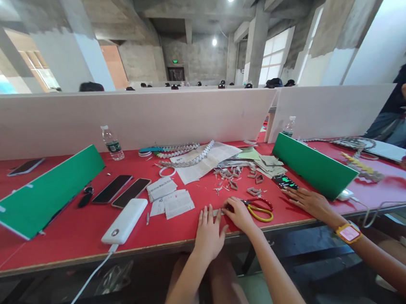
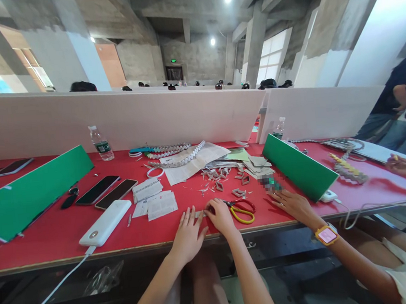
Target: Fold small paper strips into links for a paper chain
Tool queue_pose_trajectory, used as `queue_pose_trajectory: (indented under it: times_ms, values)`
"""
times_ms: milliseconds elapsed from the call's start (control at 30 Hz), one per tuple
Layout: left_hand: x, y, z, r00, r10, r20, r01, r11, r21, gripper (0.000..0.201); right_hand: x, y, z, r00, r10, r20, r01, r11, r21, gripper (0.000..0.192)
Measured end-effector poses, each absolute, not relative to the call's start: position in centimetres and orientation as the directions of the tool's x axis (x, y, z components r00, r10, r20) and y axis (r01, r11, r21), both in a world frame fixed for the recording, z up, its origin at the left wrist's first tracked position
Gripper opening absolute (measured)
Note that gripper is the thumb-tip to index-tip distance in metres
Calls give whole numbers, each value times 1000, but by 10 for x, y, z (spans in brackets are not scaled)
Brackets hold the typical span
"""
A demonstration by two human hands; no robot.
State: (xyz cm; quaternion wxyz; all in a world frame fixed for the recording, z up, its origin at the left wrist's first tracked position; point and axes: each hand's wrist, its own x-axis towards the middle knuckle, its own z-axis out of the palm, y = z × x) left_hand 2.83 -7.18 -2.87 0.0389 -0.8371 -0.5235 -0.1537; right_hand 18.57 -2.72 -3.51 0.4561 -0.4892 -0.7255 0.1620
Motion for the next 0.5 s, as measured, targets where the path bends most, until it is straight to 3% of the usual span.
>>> queue_pose_trajectory:
  times_ms: [200,500]
  values:
    - [26,-70,-29,409,863,295,883,-456,112,54,183,-34,-20,-176,895,410,614,425,-665,17]
    - [25,-64,-26,430,861,272,870,-476,130,49,179,-37,-11,-172,902,395,670,401,-625,13]
